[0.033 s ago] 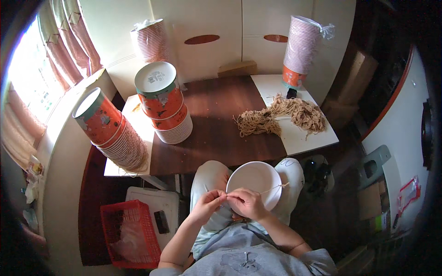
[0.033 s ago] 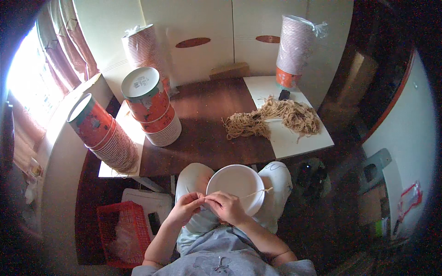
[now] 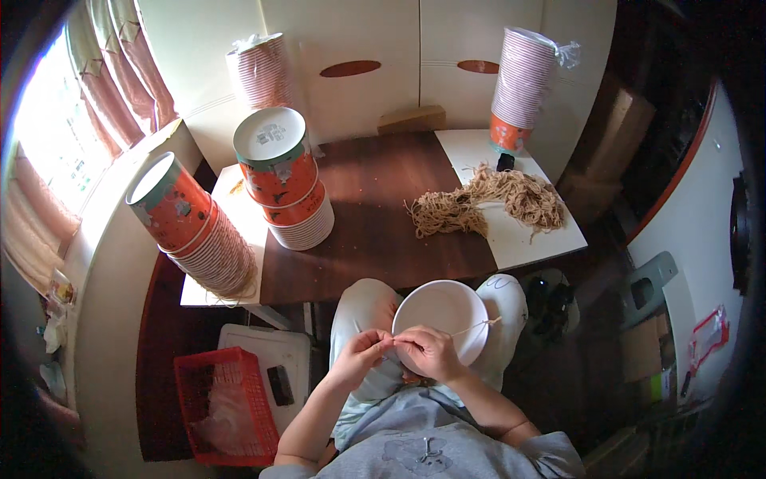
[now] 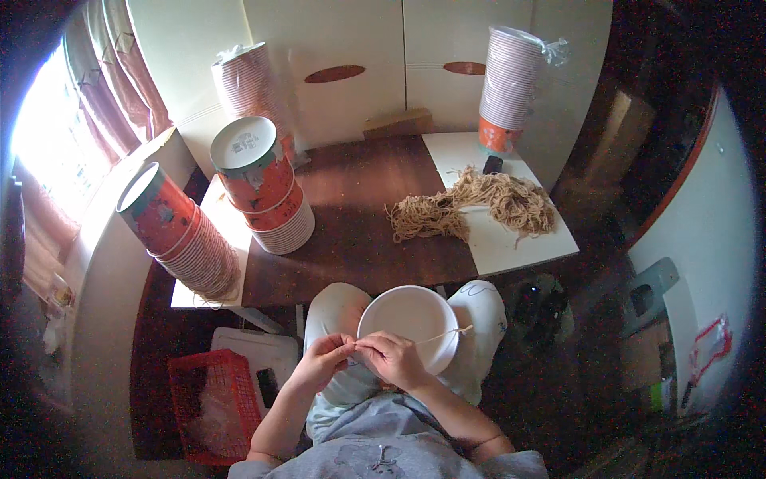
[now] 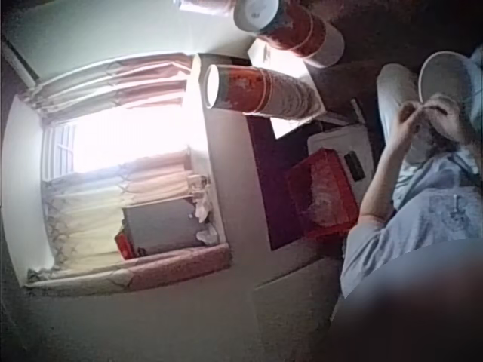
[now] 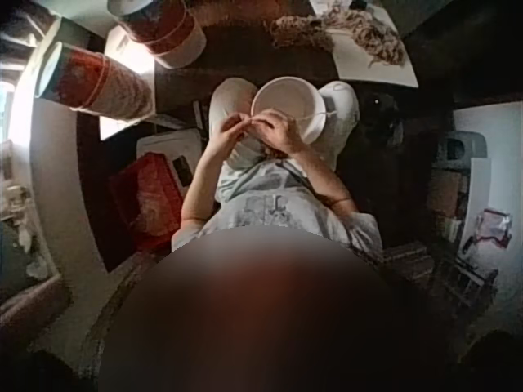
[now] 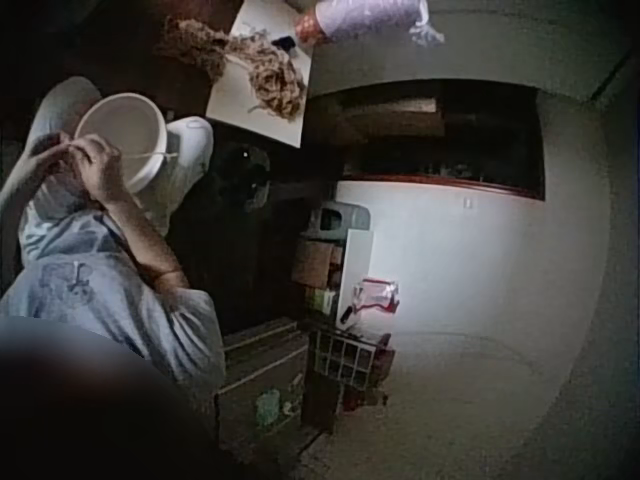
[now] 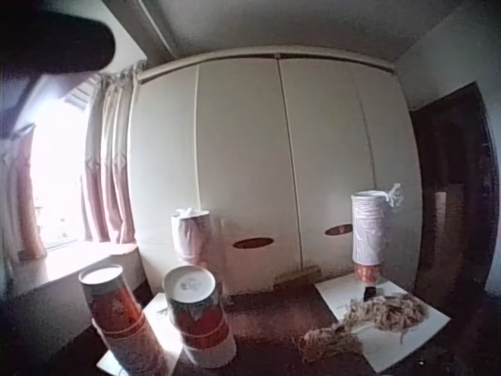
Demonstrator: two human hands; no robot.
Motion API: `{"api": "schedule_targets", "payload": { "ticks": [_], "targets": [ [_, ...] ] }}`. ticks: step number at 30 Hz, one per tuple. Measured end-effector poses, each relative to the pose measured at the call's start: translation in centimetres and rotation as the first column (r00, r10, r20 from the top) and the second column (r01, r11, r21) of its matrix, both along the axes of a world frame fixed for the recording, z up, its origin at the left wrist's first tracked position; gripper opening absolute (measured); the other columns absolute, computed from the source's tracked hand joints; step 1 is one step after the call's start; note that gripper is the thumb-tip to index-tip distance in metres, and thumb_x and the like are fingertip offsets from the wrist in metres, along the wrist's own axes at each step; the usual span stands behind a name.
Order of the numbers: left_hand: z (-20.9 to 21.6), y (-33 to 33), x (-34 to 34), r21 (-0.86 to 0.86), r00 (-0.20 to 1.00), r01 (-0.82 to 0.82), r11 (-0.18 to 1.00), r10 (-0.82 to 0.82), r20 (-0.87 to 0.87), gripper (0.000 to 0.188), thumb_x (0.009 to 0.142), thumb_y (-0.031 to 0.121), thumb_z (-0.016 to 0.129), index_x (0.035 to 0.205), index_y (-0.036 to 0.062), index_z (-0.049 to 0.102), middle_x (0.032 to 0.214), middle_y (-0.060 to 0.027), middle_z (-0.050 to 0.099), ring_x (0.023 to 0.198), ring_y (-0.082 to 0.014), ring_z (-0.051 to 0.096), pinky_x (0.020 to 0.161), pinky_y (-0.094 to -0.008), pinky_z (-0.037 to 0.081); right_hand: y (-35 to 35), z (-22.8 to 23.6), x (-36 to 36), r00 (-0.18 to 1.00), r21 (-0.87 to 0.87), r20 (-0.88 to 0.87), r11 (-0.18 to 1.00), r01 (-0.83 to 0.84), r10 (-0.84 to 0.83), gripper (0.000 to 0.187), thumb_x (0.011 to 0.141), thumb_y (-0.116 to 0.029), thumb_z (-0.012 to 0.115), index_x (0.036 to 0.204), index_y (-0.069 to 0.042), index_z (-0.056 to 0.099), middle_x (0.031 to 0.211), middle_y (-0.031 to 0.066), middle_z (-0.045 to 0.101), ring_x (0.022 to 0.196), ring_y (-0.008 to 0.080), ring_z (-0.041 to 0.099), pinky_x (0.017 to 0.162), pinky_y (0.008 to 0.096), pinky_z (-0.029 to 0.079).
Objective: Tying small bundles of shredded brown material with white string.
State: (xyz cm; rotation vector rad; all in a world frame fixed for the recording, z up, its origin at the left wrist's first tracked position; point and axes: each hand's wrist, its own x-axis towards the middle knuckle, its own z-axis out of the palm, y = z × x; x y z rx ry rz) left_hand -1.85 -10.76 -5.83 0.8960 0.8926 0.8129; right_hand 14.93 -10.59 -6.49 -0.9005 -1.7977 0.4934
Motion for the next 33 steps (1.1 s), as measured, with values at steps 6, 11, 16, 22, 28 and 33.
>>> {"api": "schedule_targets", "payload": {
  "ticks": [6,11,16,22,28,33],
  "targets": [
    [-0.1,-0.2,-0.3,-0.073,0.997,-0.062,0.995,0.065,0.032,0.014,0.085,0.013,0.052,0.097,0.0060,0.057,0.081,0.0046,0.051,0.063,-0.0027,0.042,0.056,-0.0172,0.034,0.1,0.2,0.2,0.989,-0.198,-0.148,0.979,-0.041,0.011,0.004,0.075,-0.005,0.063,0.079,-0.004,0.061,0.075,0.0070,0.062,0.067,0.0187,0.061,0.058,0.0287,0.048],
    [-1.8,0.1,0.1,0.583,0.889,0.093,0.807,0.197,-0.414,0.012,0.080,0.007,0.058,0.091,0.0011,0.059,0.085,-0.0031,0.051,0.064,-0.0072,0.044,0.055,-0.0218,0.038,0.2,-0.3,0.5,0.975,-0.310,-0.220,0.947,-0.080,0.011,0.004,0.075,-0.006,0.063,0.079,-0.003,0.062,0.074,0.0067,0.062,0.066,0.0155,0.060,0.058,0.0266,0.047],
    [-1.3,0.3,0.4,0.597,0.917,0.006,0.802,0.233,-0.323,0.009,0.080,0.008,0.060,0.084,0.0012,0.057,0.080,-0.0022,0.051,0.065,-0.0062,0.046,0.055,-0.0208,0.038,0.1,-0.1,0.6,0.976,-0.342,-0.216,0.937,-0.074,-0.002,0.006,0.076,-0.006,0.062,0.080,-0.002,0.062,0.074,0.0070,0.062,0.066,0.0158,0.060,0.059,0.0266,0.047],
    [-0.4,0.2,0.3,0.379,0.979,-0.049,0.924,0.120,-0.167,0.010,0.082,0.010,0.059,0.084,0.0005,0.055,0.072,0.0000,0.054,0.063,-0.0042,0.048,0.055,-0.0177,0.039,0.1,0.0,0.4,0.988,-0.367,-0.152,0.929,-0.054,-0.002,0.008,0.077,-0.008,0.060,0.082,-0.001,0.062,0.077,0.0098,0.062,0.068,0.0194,0.061,0.059,0.0292,0.048],
    [-0.5,0.1,0.6,0.400,0.960,-0.081,0.913,0.179,-0.213,0.008,0.082,0.007,0.058,0.082,-0.0001,0.054,0.070,-0.0010,0.055,0.062,-0.0048,0.050,0.054,-0.0179,0.041,0.0,-0.1,0.3,0.993,-0.367,-0.118,0.930,-0.029,-0.015,0.009,0.076,-0.007,0.060,0.083,-0.001,0.062,0.077,0.0117,0.062,0.068,0.0222,0.061,0.058,0.0305,0.047],
    [0.2,-0.1,0.9,0.493,0.932,-0.122,0.861,0.270,-0.241,0.007,0.081,0.006,0.058,0.081,-0.0003,0.054,0.070,-0.0024,0.055,0.060,-0.0059,0.051,0.053,-0.0191,0.042,-0.1,0.0,0.3,0.994,-0.422,-0.107,0.906,-0.021,-0.027,0.008,0.076,-0.007,0.059,0.083,-0.002,0.062,0.076,0.0118,0.061,0.067,0.0231,0.061,0.057,0.0311,0.048]
  ]
}}
